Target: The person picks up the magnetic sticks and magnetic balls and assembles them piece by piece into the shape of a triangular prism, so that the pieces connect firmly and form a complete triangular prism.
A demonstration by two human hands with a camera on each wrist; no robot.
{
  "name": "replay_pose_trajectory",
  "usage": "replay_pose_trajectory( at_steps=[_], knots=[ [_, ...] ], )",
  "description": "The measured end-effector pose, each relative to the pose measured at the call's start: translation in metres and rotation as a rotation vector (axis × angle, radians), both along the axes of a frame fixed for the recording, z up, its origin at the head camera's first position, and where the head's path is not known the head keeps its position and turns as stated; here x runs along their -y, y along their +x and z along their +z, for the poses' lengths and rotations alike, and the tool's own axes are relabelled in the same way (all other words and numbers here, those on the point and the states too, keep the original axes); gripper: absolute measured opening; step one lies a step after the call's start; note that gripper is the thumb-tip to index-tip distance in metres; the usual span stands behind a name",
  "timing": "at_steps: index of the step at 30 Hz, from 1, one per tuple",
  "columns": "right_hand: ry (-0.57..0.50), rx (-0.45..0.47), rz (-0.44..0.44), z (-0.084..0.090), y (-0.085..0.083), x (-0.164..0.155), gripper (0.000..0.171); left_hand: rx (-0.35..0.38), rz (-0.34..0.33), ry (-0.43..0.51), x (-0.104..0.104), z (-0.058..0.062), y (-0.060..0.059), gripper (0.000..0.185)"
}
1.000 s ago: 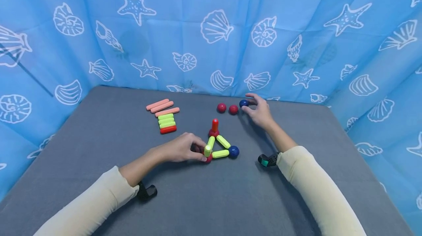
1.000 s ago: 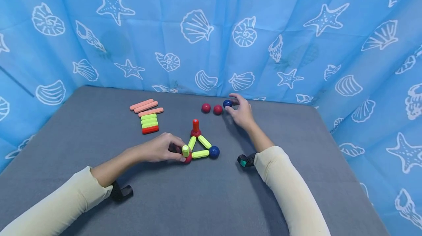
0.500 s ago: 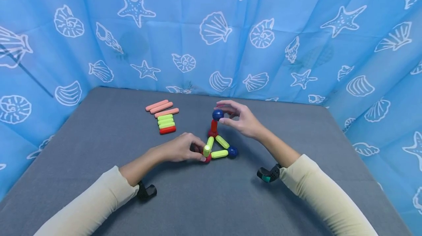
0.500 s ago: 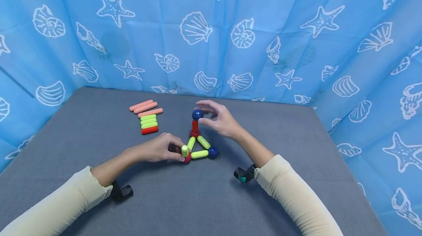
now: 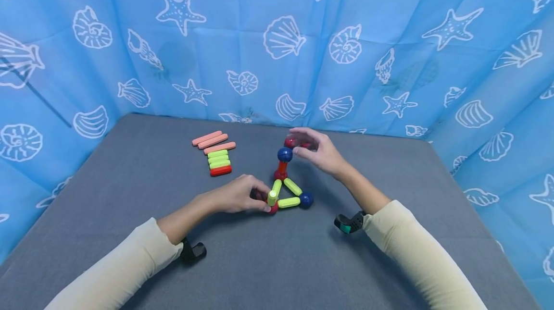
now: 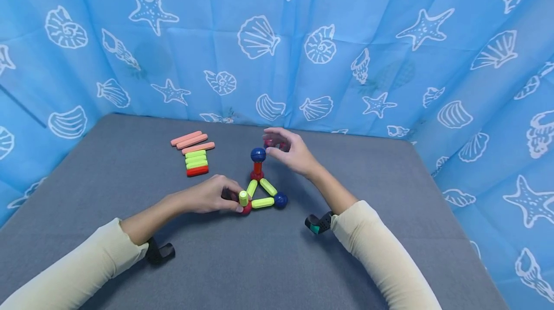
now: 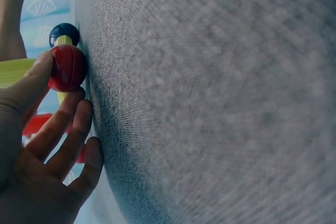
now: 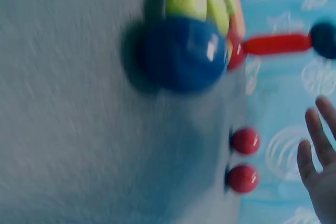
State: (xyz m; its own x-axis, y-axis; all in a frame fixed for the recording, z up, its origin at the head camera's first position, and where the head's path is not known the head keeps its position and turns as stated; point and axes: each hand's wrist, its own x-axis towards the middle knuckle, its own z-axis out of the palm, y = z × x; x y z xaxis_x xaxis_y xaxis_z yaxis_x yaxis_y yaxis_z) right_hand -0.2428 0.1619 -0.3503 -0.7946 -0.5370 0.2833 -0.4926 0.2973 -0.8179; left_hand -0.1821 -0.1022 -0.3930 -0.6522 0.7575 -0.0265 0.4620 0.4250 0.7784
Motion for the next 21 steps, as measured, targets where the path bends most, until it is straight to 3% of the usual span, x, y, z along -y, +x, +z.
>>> replay_pose_trajectory(
  at_steps=[4,7,15,21],
  knots=[
    [0.039,-0.011,-0.174,-0.011,-0.019,-0.009,0.045,0.005,0.003,-0.001,-0.001,0.002,0.000,0.028],
    [0.108,-0.015,-0.252,-0.021,-0.030,-0.014,0.051,0.009,0.007,-0.007,-0.001,0.002,0.000,0.028],
    [0.222,0.063,-0.334,-0.046,-0.047,-0.019,0.052,0.021,0.025,-0.017,0.000,0.000,-0.001,0.028],
    [0.222,0.064,-0.387,-0.051,-0.050,-0.021,0.046,0.017,0.021,-0.016,0.000,0.000,-0.001,0.029]
  ],
)
